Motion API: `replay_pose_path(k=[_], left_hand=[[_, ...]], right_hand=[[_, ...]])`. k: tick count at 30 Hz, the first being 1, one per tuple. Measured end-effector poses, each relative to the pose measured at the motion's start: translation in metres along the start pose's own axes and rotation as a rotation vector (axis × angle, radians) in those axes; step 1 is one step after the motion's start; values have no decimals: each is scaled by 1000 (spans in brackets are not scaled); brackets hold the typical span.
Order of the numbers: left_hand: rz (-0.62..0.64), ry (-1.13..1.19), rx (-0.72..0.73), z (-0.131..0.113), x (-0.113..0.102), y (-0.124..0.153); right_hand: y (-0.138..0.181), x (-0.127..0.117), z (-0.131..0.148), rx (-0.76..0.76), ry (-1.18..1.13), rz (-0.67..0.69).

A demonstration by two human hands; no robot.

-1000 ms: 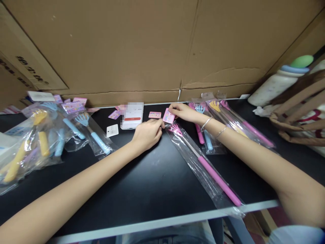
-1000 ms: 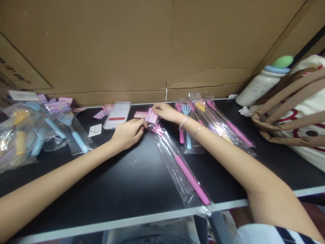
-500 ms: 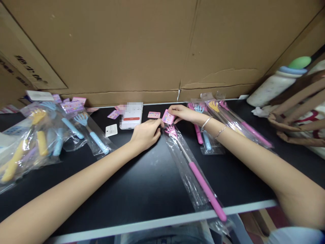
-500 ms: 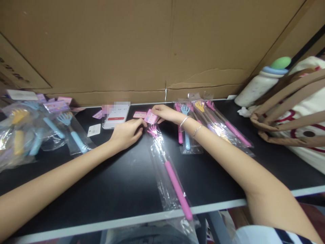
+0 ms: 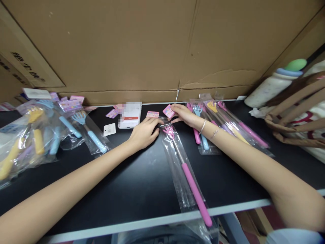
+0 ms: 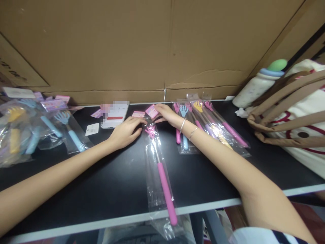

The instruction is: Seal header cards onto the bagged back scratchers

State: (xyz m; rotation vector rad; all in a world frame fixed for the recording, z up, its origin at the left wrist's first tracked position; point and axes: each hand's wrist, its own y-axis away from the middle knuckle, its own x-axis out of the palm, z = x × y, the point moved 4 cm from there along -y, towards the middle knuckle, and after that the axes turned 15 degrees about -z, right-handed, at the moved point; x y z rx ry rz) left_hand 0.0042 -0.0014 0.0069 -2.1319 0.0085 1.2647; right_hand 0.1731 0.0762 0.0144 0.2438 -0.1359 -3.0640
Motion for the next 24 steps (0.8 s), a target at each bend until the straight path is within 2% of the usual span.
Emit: replay_pose_path(k=[8, 17, 24], left_hand=[[-35, 37, 65, 1, 3, 2], [-4, 83, 71, 4, 6, 3], [20, 121, 91, 1, 5, 3]], right_hand=[[-1, 0, -3, -65, -23, -79], [1, 2, 2, -145, -56, -121], [-9, 2, 2, -395, 34, -107]])
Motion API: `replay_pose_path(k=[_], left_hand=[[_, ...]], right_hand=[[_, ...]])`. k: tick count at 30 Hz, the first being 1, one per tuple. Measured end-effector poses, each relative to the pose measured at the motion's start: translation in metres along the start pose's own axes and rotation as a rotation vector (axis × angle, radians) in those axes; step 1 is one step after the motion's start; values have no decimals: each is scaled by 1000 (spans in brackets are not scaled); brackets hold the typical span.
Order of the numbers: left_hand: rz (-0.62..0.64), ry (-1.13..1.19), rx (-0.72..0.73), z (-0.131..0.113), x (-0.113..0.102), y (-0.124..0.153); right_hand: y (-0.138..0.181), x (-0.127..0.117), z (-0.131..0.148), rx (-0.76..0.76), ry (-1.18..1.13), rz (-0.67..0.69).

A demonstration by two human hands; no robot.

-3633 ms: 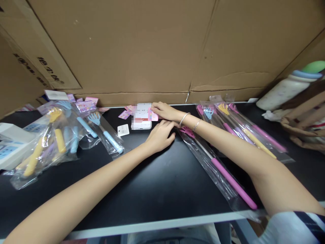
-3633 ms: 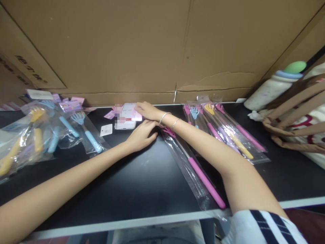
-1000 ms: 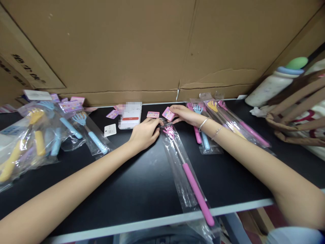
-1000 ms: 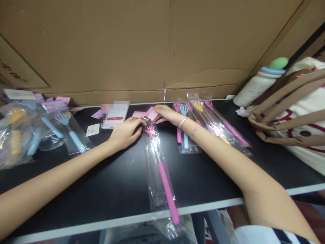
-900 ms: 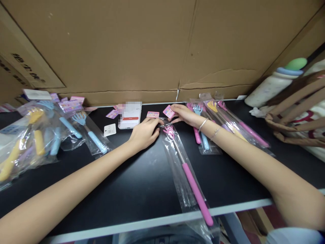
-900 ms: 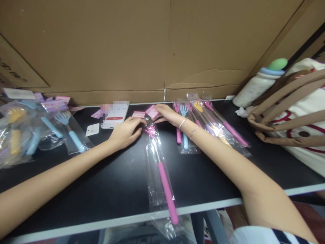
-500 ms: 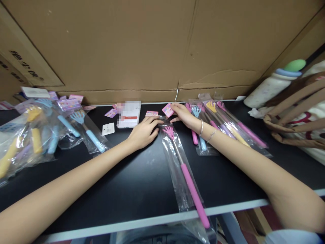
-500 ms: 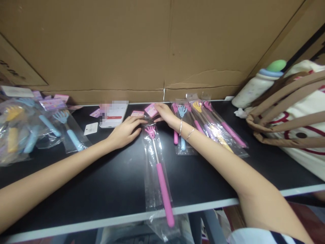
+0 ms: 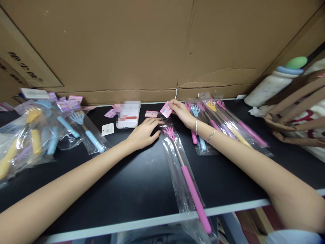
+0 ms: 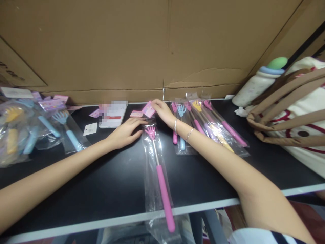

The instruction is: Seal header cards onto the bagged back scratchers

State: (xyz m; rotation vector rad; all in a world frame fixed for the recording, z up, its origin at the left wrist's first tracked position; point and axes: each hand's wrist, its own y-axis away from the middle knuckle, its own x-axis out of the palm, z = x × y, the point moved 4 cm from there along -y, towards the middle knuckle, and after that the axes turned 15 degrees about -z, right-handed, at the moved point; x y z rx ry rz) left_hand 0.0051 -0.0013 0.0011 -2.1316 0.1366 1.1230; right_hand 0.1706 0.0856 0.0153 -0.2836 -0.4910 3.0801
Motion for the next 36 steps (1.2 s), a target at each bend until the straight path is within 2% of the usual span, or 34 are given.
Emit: replay_pose_path(k=[3, 17, 24, 36], left_hand=[[6, -8, -3, -2, -2, -1], [-36, -106, -87, -2, -6, -3], [-69, -117, -37, -1, -6, -3], [-89, -117, -3, -4, -7, -3]], right_hand=[[-3, -1, -3, -54, 73, -9], [-5, 3, -12, -12, 165, 35], [-4, 5, -17, -13, 159, 81], [-3, 4, -13, 0, 120, 65]])
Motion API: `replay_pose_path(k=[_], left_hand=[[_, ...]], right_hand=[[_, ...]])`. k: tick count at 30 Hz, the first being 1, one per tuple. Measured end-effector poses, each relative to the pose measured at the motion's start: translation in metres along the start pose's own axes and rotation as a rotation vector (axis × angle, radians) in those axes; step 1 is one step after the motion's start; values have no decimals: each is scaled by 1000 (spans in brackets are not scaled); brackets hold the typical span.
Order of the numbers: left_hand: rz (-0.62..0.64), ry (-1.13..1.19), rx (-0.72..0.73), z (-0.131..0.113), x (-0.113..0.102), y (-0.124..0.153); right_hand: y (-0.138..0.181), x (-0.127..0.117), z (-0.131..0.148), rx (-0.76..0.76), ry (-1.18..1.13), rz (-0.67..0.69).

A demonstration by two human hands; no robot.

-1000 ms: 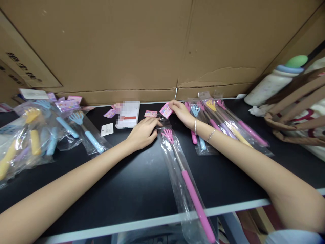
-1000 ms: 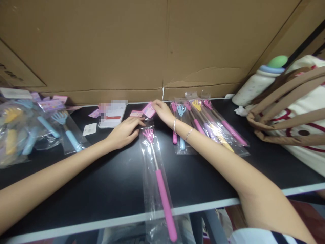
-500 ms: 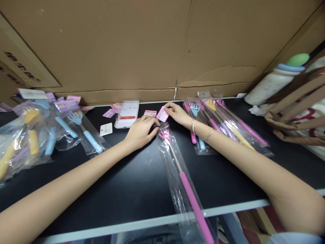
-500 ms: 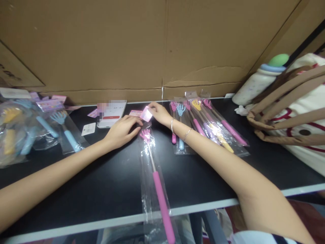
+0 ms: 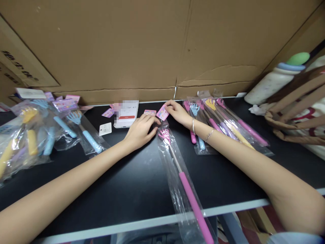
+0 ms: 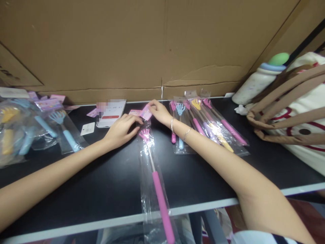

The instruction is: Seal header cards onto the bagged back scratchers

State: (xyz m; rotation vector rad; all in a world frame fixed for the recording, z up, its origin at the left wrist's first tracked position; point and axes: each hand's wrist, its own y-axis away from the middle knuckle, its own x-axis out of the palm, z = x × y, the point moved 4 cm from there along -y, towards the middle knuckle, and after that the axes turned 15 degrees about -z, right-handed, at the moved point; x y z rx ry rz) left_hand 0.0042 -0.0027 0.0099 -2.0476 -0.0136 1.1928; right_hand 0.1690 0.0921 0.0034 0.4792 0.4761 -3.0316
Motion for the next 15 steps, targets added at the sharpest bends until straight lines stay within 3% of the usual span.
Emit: replay_pose_path(k=[15], left_hand=[[-14, 74, 24, 2, 2, 0]], right_hand=[[-2, -2, 0, 42, -119, -54]])
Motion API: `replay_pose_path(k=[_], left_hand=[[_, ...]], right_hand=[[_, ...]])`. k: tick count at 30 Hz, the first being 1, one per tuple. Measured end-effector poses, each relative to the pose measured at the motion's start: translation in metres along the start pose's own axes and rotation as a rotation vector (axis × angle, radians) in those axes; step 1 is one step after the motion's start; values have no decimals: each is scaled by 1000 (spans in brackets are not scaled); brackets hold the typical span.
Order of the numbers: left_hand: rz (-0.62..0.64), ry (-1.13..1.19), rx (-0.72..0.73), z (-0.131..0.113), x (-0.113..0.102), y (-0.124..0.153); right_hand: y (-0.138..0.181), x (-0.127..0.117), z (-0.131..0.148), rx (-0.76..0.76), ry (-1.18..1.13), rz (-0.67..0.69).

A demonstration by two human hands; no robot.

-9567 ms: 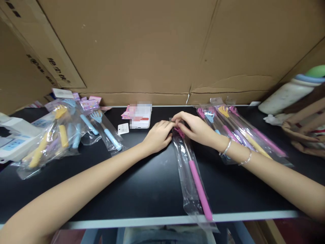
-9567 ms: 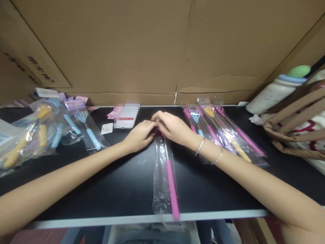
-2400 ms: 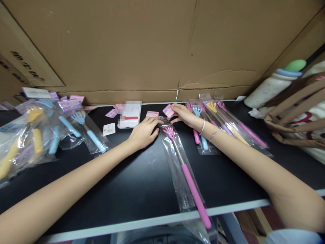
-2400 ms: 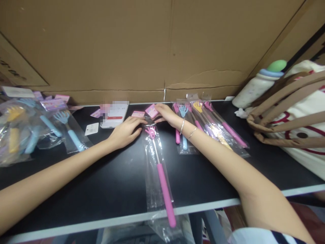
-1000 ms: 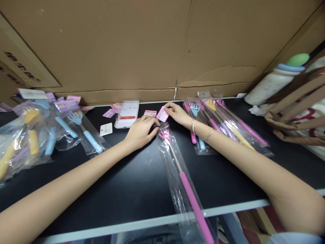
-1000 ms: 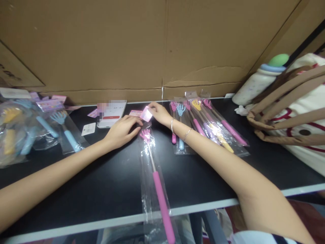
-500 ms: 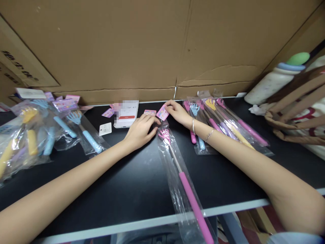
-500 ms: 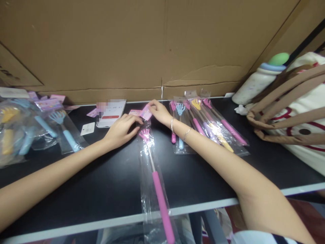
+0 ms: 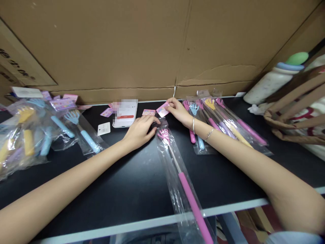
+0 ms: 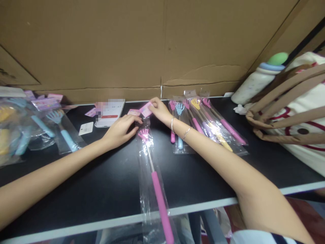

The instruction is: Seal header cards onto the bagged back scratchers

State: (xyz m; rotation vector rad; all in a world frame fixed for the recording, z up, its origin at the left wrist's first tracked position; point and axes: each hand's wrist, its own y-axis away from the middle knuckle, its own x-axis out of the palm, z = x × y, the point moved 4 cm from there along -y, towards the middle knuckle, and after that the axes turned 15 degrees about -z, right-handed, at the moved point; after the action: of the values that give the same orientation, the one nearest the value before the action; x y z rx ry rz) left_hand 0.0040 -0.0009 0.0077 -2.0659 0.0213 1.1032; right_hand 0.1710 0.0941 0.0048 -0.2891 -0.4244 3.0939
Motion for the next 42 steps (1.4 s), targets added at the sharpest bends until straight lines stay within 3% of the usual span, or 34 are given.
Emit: replay_pose_path(k=[42], left_hand=[[10, 5, 0, 0, 1, 1]], right_hand=[[0, 3, -4, 18, 0, 34]])
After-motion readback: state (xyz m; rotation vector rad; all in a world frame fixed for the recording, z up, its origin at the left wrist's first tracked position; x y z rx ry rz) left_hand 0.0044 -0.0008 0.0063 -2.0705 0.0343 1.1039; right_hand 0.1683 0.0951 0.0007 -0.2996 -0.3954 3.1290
